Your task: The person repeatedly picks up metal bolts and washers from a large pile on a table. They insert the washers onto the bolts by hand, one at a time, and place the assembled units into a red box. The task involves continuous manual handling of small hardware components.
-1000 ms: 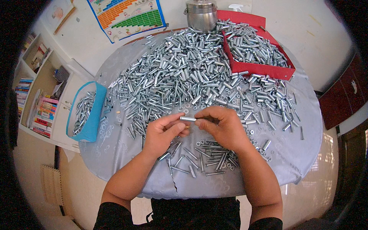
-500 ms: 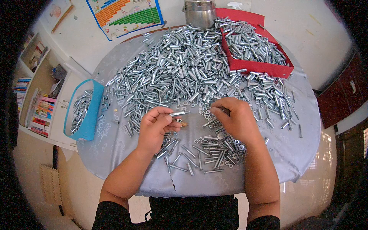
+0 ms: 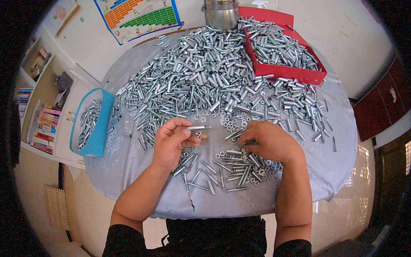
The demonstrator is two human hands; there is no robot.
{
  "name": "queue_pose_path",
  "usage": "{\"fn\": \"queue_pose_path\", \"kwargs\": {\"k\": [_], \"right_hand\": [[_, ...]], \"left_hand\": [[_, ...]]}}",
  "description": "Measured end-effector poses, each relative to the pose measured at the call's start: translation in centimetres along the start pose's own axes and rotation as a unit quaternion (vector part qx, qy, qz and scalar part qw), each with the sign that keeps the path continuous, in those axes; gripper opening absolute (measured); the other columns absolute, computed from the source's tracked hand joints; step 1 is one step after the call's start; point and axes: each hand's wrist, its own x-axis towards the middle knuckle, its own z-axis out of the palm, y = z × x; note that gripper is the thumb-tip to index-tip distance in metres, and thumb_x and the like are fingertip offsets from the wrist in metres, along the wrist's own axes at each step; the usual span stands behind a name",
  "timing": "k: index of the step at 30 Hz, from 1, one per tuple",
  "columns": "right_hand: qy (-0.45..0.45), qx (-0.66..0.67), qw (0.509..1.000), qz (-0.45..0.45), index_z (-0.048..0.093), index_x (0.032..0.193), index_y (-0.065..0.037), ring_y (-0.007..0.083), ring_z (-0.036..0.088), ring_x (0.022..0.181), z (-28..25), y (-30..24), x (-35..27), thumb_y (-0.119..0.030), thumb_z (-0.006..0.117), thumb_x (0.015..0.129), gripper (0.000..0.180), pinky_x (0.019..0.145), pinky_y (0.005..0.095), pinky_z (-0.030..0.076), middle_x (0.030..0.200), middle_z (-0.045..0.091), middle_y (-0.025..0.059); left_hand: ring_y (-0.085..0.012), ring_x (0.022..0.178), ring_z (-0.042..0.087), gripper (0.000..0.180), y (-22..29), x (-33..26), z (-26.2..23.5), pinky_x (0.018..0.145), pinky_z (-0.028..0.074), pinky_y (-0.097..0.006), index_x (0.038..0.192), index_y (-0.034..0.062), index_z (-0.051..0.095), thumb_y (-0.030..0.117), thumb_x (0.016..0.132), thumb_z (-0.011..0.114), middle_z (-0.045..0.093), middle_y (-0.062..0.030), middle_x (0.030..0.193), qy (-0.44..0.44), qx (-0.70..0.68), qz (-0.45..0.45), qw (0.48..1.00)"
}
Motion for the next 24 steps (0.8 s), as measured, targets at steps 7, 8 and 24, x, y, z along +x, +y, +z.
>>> {"fn": "queue_pose_path", "kwargs": {"k": [7,8,24], "right_hand": [[0.011,-0.021,1.0,-0.02,0.071,0.095,-0.012,0.0289,0.059,0.091,0.3,0.1,0.2,-0.009,0.072,0.072,0.023,0.079,0.0394,0.048,0.088,0.06,0.0094],[0.016,-0.027,0.999,-0.02,0.071,0.094,-0.011,0.029,0.059,0.091,0.4,0.1,0.2,-0.009,0.072,0.072,0.022,0.078,0.0394,0.048,0.087,0.06,0.0095],[0.11,0.148,0.982,0.043,0.066,0.086,0.0,0.0236,0.06,0.069,2.1,-0.6,2.0,-0.014,0.066,0.084,0.014,0.065,0.0353,0.047,0.075,0.064,0.0127]], "left_hand": [[-0.0203,0.077,0.07,0.016,0.1,0.0,0.1,0.068,0.059,-0.033,0.105,-0.0018,0.058,0.004,0.09,0.056,0.069,-0.0137,0.092,-0.002,-0.005,-0.002,1.0],[-0.0203,0.077,0.07,0.016,0.1,0.0,0.1,0.068,0.059,-0.033,0.105,-0.0017,0.058,0.004,0.09,0.056,0.069,-0.0136,0.091,0.0,-0.005,-0.004,1.0],[-0.0187,0.077,0.069,0.02,0.1,-0.1,0.1,0.07,0.058,-0.031,0.11,-0.0019,0.062,0.002,0.091,0.055,0.07,-0.0135,0.091,-0.006,0.011,-0.021,1.0]]}}
